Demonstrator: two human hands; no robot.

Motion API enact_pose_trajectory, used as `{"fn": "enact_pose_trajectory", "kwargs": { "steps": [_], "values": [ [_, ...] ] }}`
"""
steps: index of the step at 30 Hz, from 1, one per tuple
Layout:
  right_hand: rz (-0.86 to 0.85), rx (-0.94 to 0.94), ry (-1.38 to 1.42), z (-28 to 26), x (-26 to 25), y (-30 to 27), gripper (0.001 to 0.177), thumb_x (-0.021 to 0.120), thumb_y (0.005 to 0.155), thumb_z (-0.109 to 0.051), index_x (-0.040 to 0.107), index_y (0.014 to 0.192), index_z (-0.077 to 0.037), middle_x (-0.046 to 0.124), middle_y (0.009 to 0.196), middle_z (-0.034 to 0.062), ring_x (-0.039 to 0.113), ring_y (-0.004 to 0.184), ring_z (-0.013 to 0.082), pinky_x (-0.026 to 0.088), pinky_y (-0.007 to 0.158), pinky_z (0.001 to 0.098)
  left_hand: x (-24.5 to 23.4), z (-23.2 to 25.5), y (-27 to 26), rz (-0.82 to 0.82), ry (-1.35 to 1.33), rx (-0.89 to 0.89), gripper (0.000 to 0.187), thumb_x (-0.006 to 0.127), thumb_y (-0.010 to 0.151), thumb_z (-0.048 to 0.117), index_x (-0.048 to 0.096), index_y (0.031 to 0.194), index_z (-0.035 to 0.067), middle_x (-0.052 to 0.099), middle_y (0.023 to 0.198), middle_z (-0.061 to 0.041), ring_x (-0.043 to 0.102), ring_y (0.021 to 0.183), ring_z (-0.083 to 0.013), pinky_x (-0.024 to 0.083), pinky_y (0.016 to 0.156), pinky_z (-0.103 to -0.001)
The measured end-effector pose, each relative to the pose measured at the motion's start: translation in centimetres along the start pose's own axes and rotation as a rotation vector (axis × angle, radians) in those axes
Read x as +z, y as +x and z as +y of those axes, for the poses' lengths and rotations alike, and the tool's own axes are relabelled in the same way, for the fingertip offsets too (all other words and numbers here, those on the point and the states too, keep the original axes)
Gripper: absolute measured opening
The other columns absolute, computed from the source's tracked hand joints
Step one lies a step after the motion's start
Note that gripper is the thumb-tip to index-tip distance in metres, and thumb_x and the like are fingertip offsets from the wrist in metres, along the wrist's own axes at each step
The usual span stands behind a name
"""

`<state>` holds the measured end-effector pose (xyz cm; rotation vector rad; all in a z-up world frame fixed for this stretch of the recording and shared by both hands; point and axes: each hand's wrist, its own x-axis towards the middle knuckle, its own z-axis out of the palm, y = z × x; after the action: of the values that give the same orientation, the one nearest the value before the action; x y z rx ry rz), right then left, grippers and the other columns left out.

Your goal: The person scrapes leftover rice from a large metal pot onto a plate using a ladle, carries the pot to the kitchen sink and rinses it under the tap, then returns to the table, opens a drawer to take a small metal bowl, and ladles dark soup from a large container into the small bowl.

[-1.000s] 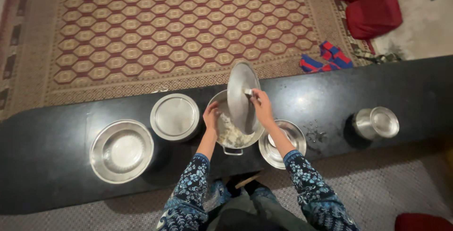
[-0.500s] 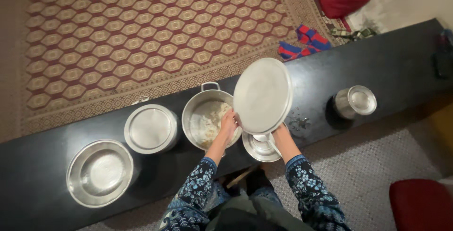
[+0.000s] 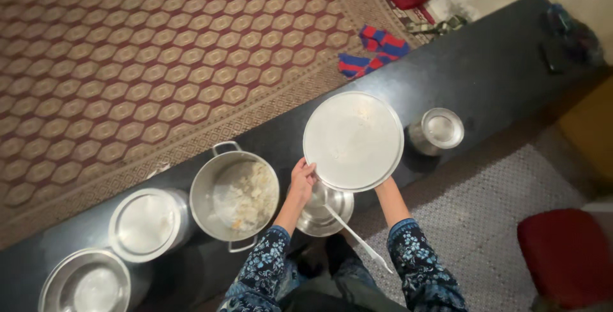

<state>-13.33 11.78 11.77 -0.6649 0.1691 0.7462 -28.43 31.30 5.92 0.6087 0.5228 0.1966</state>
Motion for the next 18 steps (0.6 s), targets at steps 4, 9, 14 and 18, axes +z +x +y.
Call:
{"fn": "enact_pose_trajectory", "kwargs": {
  "steps": [4,9,14,18],
  "values": [
    [0.151,-0.067,-0.027,-3.8,-5.0,-1.1,0.050,0.046,0.107,-0.038,0.053,0.147,-0.008,0.060,0.145,0.0093,0.060,0.129,0.0258,0.055,0.104,0.0410,2.3,-1.6,3.4,0.111,0.087,-0.069,0.032,0.060,0.093,0.003,0.058,0.124,0.007,0.069,0.105,-0.003,0.066,0.087,-0.0141,0.056,0.071,-0.033],
    [0.271,-0.141,0.029,-6.1,-9.8,-1.1,0.049,0.045,0.106,-0.039,0.055,0.135,-0.001,0.067,0.130,0.0131,0.068,0.117,0.0259,0.058,0.098,0.0398,4.0,-3.6,7.0,0.235,0.264,-0.015,0.034,0.062,0.091,-0.003,0.056,0.123,0.007,0.067,0.095,-0.002,0.056,0.071,-0.0095,0.040,0.053,-0.024],
    [0.393,-0.102,-0.458,-6.2,-12.4,-0.3,0.041,0.063,0.092,-0.003,0.060,0.133,-0.004,0.068,0.118,0.0077,0.067,0.102,0.0190,0.058,0.086,0.0373,5.3,-6.6,9.2,0.294,0.330,-0.029,0.039,0.060,0.092,-0.003,0.051,0.129,0.007,0.070,0.105,-0.007,0.068,0.084,-0.0144,0.056,0.061,-0.027],
    [0.434,-0.061,-0.492,-6.8,-14.2,0.9,0.042,0.066,0.090,-0.002,0.061,0.131,-0.007,0.071,0.112,0.0053,0.069,0.097,0.0168,0.058,0.082,0.0373,5.7,-8.3,10.7,0.330,0.488,-0.041,0.041,0.062,0.095,0.002,0.052,0.134,0.007,0.071,0.112,-0.013,0.068,0.090,-0.0205,0.053,0.061,-0.029]
  ]
}}
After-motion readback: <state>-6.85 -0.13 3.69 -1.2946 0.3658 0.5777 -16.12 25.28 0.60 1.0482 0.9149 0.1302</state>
